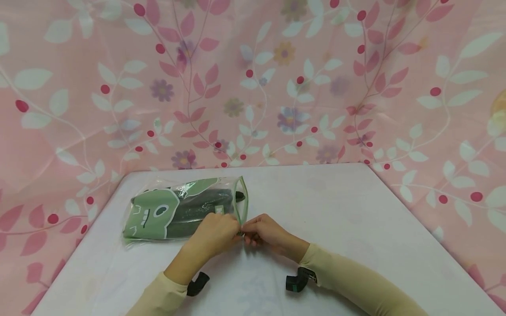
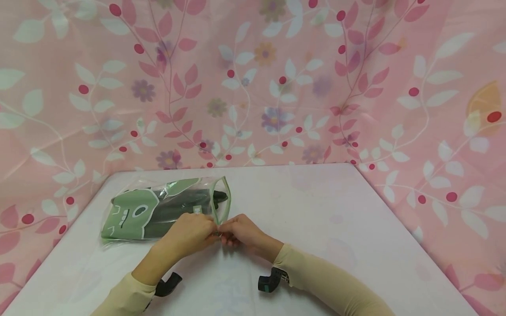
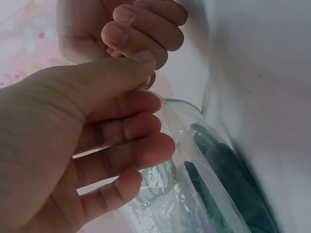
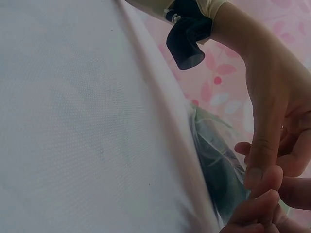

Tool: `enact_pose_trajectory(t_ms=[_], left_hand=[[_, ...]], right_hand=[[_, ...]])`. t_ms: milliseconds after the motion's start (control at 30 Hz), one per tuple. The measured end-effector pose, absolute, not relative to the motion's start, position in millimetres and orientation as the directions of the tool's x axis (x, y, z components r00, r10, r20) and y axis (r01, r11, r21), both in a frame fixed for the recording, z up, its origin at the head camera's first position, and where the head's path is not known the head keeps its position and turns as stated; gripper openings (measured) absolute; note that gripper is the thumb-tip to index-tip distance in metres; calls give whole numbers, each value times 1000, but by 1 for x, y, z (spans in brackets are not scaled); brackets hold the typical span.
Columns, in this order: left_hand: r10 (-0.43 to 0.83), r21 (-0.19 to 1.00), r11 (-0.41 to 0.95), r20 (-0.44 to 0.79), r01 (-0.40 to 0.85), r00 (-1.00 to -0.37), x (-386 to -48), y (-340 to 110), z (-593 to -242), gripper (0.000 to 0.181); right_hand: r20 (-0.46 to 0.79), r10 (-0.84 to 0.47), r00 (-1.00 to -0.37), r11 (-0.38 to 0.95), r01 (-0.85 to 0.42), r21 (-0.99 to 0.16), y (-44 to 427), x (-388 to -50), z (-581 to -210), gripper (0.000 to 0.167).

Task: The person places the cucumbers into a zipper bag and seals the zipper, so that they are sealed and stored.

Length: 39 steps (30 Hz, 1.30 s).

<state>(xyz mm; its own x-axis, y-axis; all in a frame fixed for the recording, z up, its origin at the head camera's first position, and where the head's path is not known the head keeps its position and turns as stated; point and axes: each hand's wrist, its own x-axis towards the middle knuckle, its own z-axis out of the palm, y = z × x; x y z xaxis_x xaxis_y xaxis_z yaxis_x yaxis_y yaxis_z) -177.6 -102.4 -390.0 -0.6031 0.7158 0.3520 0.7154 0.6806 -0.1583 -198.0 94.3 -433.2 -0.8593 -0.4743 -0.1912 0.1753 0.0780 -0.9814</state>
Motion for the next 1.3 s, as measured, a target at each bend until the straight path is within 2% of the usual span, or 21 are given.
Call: enact_pose_trajectory(t_ms=[200,467,700,1033,1300], left_hand=[[723,-160,667,376,728,-579,-176,-103,-391,30],[759,-202,631,359,749,-543,-175,-100,-391,37],[777,-237,613,356,754,-519,-176,-95,-390,47],[722,-224,679,375,699,-581,-170,-97,-391,39],[729,-272,678,367,683,-577,-165,-95,-393,40]], right_hand=[[-188,-456,-870,69,176,-982,92,-199,-434,22],[-191,-443,-876,79,174,-982,89,-197,-434,19],[-179,-440,-880,83,158,-984,88,-209,-435,21],[-179,-400,-899,114,146,-983,83,-226,-430,22],[-202,-370,-907,139,161,-977,80,-239,-432,27]])
